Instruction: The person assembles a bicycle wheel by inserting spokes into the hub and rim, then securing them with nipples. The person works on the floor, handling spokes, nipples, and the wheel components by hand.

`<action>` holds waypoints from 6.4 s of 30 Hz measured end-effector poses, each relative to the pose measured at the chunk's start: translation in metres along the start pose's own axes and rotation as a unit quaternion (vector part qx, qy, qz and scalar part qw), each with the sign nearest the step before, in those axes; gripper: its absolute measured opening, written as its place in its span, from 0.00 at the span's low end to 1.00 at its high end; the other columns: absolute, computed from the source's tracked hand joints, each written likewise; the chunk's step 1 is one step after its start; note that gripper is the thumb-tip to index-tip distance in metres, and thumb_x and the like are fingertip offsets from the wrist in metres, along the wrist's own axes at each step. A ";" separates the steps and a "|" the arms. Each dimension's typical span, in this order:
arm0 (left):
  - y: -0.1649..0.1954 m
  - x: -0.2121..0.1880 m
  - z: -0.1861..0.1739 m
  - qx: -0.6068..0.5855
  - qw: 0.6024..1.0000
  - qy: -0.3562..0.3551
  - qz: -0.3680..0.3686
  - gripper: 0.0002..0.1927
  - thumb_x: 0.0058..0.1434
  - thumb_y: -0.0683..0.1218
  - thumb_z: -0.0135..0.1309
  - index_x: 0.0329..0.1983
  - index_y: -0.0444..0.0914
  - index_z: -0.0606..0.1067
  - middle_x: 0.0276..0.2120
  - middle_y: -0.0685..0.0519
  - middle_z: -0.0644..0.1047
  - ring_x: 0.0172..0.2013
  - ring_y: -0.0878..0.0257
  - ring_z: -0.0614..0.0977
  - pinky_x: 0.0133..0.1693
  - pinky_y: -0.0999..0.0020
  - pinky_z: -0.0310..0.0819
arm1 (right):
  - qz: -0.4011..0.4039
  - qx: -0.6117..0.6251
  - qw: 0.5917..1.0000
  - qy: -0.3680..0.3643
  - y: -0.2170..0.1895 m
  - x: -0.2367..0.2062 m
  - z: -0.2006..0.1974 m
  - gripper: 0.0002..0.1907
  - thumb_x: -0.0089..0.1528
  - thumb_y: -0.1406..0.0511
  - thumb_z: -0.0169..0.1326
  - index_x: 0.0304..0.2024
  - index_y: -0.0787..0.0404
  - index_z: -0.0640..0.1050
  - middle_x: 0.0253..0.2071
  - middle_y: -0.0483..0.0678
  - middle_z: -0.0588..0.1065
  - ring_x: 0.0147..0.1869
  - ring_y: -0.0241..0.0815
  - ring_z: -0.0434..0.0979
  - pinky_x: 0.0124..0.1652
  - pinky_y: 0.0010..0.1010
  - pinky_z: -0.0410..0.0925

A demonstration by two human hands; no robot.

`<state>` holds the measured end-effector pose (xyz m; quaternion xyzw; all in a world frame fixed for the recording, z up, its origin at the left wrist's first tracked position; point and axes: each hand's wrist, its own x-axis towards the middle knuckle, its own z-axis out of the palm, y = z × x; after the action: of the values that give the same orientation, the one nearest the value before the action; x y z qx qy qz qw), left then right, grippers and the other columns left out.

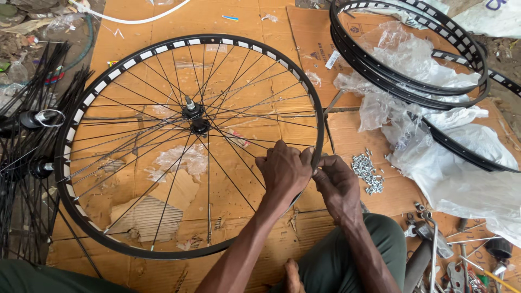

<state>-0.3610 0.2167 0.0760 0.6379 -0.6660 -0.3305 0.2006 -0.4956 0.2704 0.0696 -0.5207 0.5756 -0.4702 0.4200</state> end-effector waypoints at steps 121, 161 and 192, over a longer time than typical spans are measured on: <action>-0.026 0.018 -0.027 -0.211 0.953 -0.186 0.110 0.24 0.68 0.47 0.43 0.63 0.36 0.52 0.28 0.41 0.78 0.29 0.47 0.83 0.35 0.48 0.77 | -0.004 -0.041 0.998 -0.043 -0.015 0.000 0.000 0.06 0.64 0.70 0.60 0.42 0.65 0.78 0.31 0.42 0.76 0.32 0.30 0.69 0.31 0.22 0.63; 0.005 0.002 -0.021 -0.040 0.996 -0.067 -0.039 0.27 0.67 0.60 0.45 0.37 0.33 0.81 0.51 0.42 0.67 0.51 0.48 0.71 0.50 0.44 0.58 | -0.032 -0.021 0.999 0.004 -0.003 0.003 0.003 0.08 0.63 0.72 0.59 0.45 0.68 0.77 0.40 0.47 0.81 0.43 0.33 0.78 0.43 0.24 0.72; -0.150 0.002 -0.133 0.344 0.873 0.345 0.021 0.02 0.57 0.39 0.60 0.33 0.35 0.81 0.32 0.46 0.78 0.41 0.55 0.79 0.39 0.56 0.74 | 0.178 0.123 0.976 -0.038 -0.012 -0.001 -0.016 0.07 0.64 0.66 0.59 0.38 0.65 0.77 0.30 0.49 0.77 0.30 0.35 0.71 0.29 0.25 0.62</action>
<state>-0.1622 0.1947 0.0641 0.7262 -0.6391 0.1649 0.1921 -0.5085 0.2733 0.0843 -0.3720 0.5803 -0.4347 0.5796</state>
